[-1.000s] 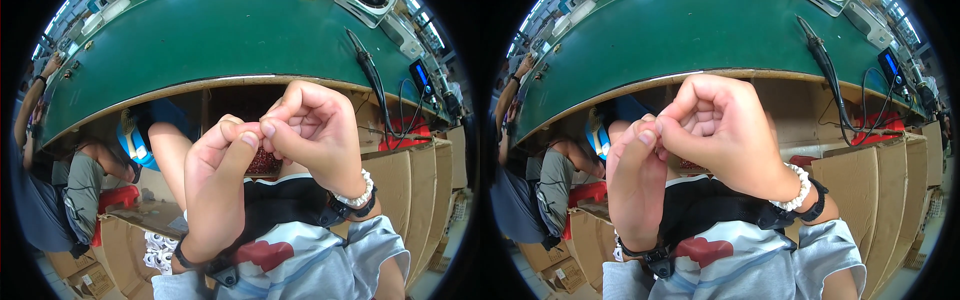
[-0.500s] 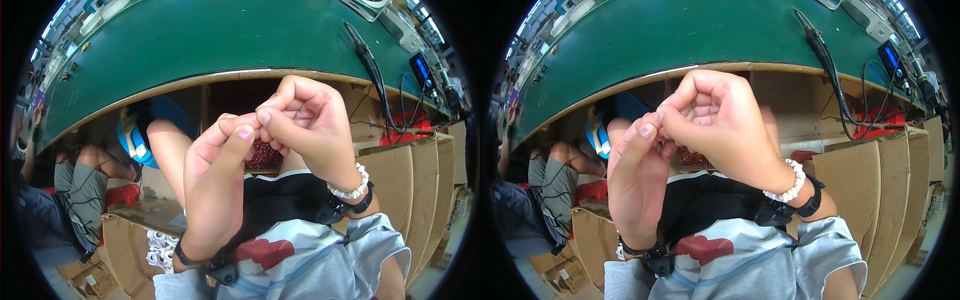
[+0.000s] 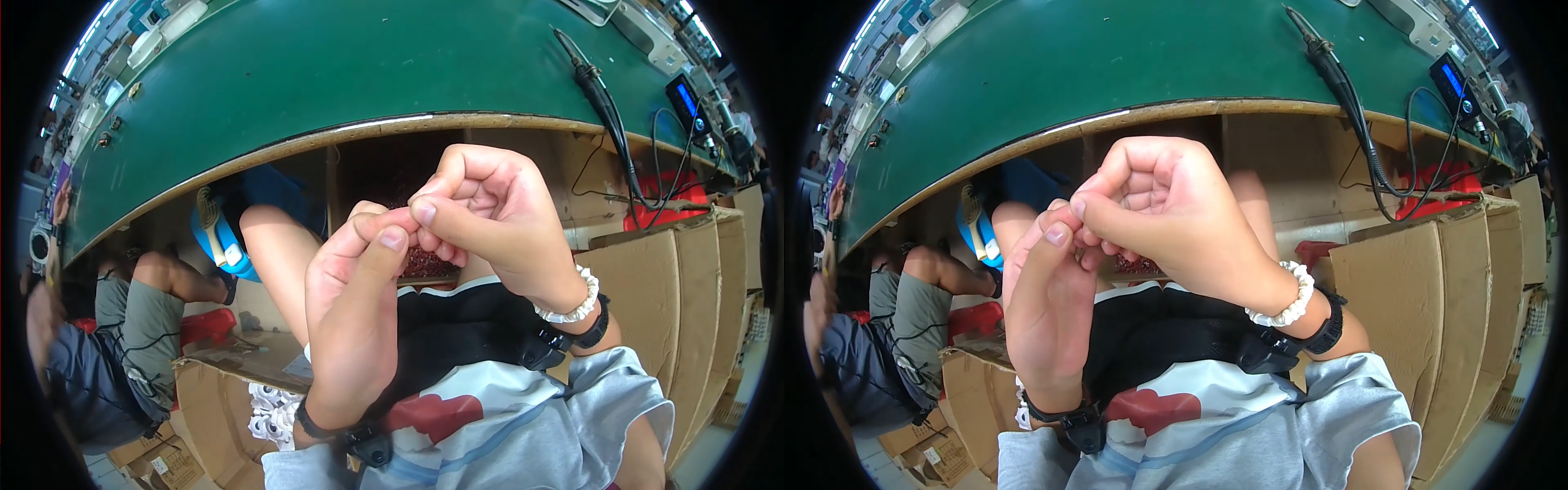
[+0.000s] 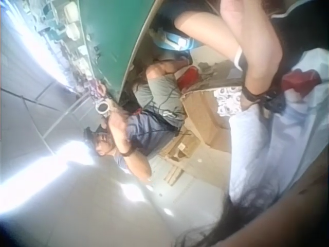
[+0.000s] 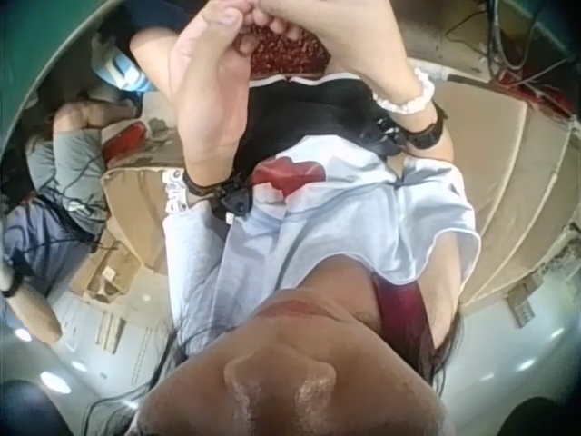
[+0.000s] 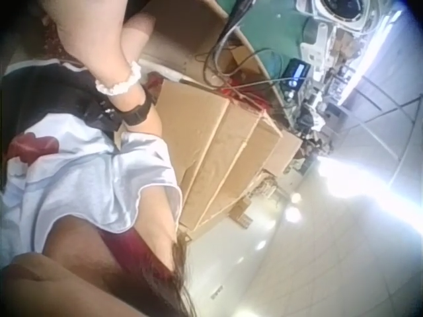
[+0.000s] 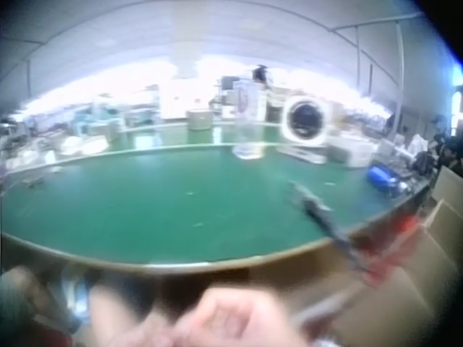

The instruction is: Soldering wires onto electronic motor components at a factory workbench.

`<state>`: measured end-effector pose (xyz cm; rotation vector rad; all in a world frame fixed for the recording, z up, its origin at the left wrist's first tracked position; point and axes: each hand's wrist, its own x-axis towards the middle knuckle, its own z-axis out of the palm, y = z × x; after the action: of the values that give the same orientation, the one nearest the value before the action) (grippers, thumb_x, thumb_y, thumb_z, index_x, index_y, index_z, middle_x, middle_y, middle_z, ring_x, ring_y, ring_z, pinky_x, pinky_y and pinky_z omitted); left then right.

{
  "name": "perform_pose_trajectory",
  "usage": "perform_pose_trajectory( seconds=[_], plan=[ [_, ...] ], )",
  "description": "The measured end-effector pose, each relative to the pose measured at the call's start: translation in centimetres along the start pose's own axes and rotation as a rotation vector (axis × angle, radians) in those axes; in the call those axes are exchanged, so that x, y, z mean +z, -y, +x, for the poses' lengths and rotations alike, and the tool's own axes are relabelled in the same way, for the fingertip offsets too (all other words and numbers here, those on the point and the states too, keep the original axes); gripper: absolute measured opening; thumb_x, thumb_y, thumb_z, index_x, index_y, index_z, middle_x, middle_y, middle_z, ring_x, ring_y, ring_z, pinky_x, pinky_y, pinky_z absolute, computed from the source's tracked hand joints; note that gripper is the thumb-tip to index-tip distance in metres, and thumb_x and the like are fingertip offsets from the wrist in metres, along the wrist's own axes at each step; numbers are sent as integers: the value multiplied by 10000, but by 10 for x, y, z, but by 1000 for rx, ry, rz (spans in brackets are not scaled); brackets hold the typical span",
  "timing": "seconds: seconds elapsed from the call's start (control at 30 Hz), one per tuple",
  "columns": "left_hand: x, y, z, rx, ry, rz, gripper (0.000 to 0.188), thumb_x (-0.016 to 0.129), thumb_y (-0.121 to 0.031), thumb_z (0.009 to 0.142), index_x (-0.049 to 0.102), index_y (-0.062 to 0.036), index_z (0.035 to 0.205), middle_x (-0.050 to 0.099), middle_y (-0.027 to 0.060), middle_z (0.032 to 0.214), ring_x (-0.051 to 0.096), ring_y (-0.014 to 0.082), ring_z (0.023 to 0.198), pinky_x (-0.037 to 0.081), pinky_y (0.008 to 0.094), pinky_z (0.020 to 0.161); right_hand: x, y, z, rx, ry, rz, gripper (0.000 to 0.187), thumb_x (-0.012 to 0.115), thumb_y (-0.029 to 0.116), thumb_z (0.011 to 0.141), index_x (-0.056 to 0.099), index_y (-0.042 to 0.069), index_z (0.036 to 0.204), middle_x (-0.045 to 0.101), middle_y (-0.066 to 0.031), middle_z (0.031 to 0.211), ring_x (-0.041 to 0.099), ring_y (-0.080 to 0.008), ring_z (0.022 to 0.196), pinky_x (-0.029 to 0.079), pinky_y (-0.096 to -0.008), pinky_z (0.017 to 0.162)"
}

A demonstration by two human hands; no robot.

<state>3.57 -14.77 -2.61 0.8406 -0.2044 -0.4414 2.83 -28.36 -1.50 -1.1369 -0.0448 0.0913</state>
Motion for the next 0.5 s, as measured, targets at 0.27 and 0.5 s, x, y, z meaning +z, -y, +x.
perform_pose_trajectory(
  seconds=[0.27,0.5],
  plan=[
    [1,-1,0,37,25,31,141,428,-63,841,523,41,852,471,50,785,495,136,761,400,276,729,2,5,-3,15,-29,-48,82,562,28,768,502,-12,730,585,-53,663,533,-37,550,404,-135,452],
    [0,-3,-2,104,-9,88,117,437,-30,832,529,40,846,445,27,794,469,97,754,381,224,705,7,-1,-9,-300,-118,-335,57,567,0,747,511,-14,747,579,-88,714,540,-89,628,429,-181,525]
  ],
)
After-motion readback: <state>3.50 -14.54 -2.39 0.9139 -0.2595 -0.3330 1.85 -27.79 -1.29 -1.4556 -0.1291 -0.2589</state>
